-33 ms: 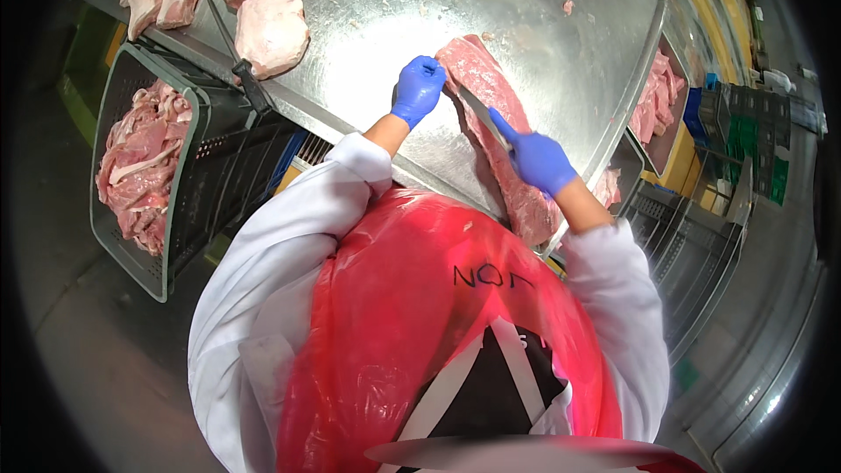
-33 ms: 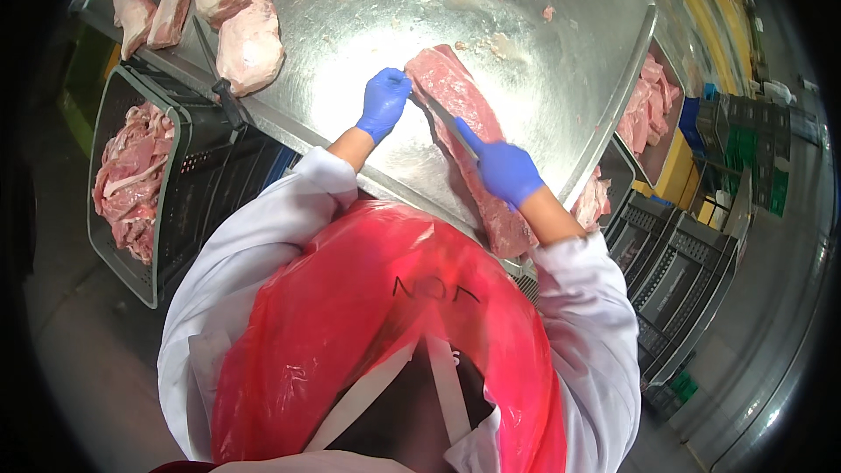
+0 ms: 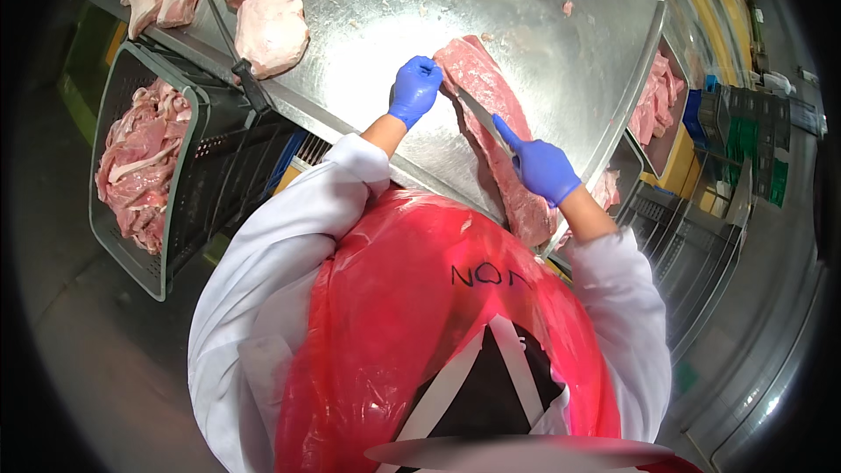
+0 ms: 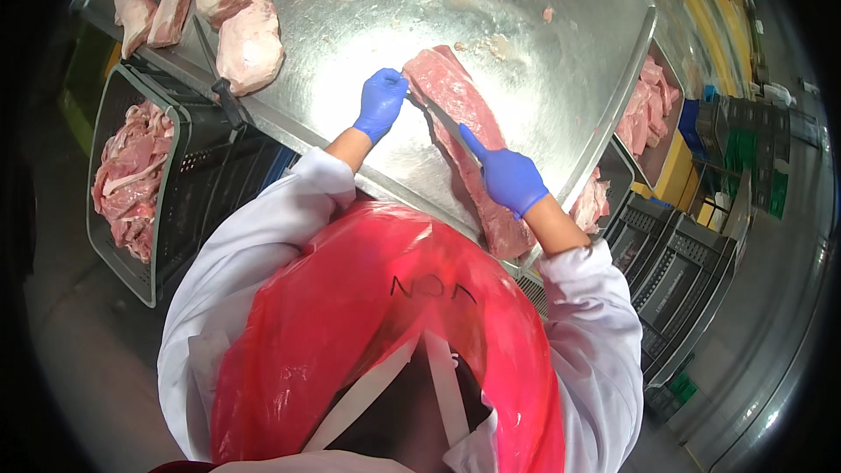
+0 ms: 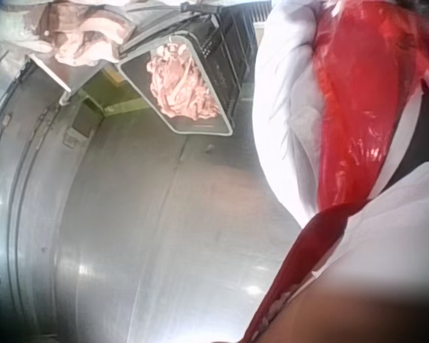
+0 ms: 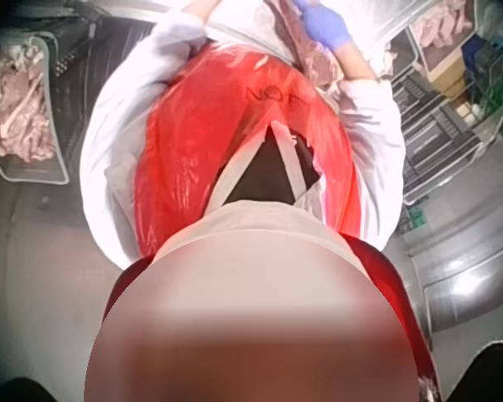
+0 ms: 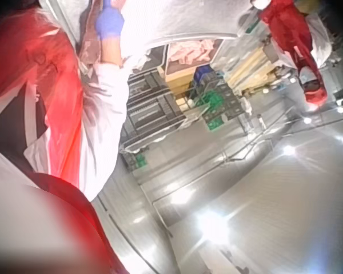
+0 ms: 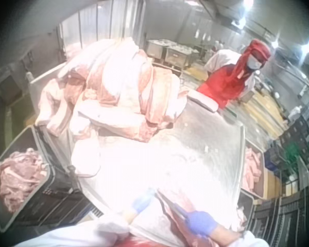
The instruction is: The person uses a knife to trim fat and connective tissue from large cuts of raw meat on a stainless steel table. They handle the meat with gloved hands, separating the trimmed portions and placing them into a nearby container. The process involves repeated cutting and sorting of the meat pieces.
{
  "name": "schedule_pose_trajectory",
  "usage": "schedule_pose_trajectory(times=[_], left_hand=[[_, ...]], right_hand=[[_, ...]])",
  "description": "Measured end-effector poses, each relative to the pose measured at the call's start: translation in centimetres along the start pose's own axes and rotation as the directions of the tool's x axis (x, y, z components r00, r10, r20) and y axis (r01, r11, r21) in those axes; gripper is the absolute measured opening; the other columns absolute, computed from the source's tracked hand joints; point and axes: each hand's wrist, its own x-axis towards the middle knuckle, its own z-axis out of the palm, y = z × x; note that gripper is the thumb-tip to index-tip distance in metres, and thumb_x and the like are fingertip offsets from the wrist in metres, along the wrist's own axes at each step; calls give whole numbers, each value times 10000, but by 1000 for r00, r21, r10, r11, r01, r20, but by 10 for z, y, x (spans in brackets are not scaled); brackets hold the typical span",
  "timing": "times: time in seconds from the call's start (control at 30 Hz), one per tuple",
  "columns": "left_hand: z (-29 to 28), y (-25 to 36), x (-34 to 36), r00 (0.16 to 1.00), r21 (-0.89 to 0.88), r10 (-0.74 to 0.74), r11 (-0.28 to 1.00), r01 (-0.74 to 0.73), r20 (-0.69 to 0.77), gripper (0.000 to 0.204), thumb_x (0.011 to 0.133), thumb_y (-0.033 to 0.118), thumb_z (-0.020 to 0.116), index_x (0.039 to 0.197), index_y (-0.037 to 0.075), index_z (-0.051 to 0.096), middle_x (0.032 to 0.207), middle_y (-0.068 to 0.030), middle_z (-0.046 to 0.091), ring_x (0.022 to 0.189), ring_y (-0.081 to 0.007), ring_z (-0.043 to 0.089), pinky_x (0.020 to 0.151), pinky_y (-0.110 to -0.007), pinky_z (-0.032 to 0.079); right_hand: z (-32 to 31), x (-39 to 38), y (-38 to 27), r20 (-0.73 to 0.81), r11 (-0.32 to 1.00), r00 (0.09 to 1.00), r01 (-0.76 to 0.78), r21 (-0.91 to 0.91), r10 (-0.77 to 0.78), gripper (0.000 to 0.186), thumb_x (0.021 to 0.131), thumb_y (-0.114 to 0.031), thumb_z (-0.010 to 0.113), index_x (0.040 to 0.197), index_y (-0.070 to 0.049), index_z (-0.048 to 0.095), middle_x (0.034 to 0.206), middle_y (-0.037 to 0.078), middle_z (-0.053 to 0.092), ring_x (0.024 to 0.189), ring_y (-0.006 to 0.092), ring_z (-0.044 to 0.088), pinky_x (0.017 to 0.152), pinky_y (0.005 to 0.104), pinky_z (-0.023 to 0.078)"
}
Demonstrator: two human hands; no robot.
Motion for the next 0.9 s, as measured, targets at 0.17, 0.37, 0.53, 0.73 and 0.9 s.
schedule_pose_trajectory(times=[0.17,0.37,0.53,0.73,0.9], left_hand=[[0,11,-6,1000,-48,14,999,-13,18,46,908,57,674,894,46,632,766,-15,611,636,-73,537,562,-237,438],[-24,48,6,987,-146,-138,981,125,-78,34,911,47,645,886,53,623,743,-50,624,600,-96,556,453,-251,403],[-117,132,20,934,-175,268,934,-312,-238,57,926,-9,611,877,20,611,740,-68,630,596,-114,552,549,-230,440],[-347,370,-32,515,409,759,649,-641,-398,52,937,58,633,935,27,674,797,-60,633,672,-167,594,626,-296,485],[-639,402,-132,770,868,564,-174,465,-299,170,914,175,639,962,39,729,897,-191,691,750,-360,654,681,-427,542]], right_hand=[[20,28,-18,-160,999,987,3,-35,-9,645,1011,-200,423,1601,-234,165,805,221,687,705,389,686,656,491,539],[41,-91,15,69,1000,997,-13,-6,14,794,929,-115,511,1615,-228,126,745,234,666,657,400,668,610,512,521],[35,-149,59,82,990,996,14,141,-26,814,886,-71,538,1610,-208,192,688,245,635,650,413,658,600,497,493],[66,-165,82,-404,828,890,57,558,211,871,822,61,577,1599,-193,274,991,236,694,698,254,675,676,341,513],[89,-138,90,-458,731,841,116,672,288,795,875,-32,571,1597,-184,275,824,213,639,689,257,653,687,343,507]])
